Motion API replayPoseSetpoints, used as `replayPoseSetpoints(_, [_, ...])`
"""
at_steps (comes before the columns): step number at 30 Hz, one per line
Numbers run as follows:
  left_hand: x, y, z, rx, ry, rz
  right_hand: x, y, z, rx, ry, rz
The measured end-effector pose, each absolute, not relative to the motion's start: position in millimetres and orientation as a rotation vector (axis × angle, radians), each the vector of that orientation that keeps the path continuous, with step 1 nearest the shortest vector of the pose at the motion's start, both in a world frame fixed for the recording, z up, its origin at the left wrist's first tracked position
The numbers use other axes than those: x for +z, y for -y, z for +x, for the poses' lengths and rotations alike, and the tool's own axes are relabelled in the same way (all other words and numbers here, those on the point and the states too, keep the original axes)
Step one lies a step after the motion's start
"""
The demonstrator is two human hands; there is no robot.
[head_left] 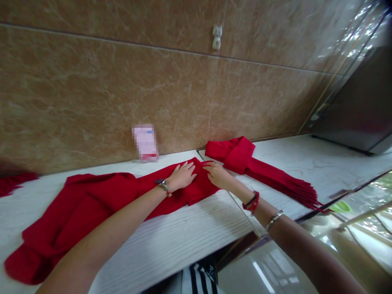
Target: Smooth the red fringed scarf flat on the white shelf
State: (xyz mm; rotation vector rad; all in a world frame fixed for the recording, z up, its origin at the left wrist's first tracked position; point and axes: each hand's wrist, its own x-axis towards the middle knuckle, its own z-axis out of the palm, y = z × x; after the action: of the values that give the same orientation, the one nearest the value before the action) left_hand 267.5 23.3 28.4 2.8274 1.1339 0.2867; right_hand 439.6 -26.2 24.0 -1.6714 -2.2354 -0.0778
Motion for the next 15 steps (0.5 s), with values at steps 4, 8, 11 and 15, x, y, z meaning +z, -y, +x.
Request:
replayPoseSetpoints(4, [22, -21, 265, 0.256, -1.212, 2.789, 43, -11, 432, 0.082, 2.015, -1.844])
replayPoseSetpoints(8, [23, -12, 261, 0.357, -1.382, 2.719, 45, -43, 422, 0.134, 1.894, -1.927])
replayPoseSetpoints(11, [22, -3, 258, 0.325, -1.413, 2.649, 40, -57, 420, 0.226, 1.834, -1.964])
replayPoseSetpoints(15, [20, 3, 258, 0.277, -1.423, 2.618, 37, -65, 424, 0.399, 1.769, -2.012])
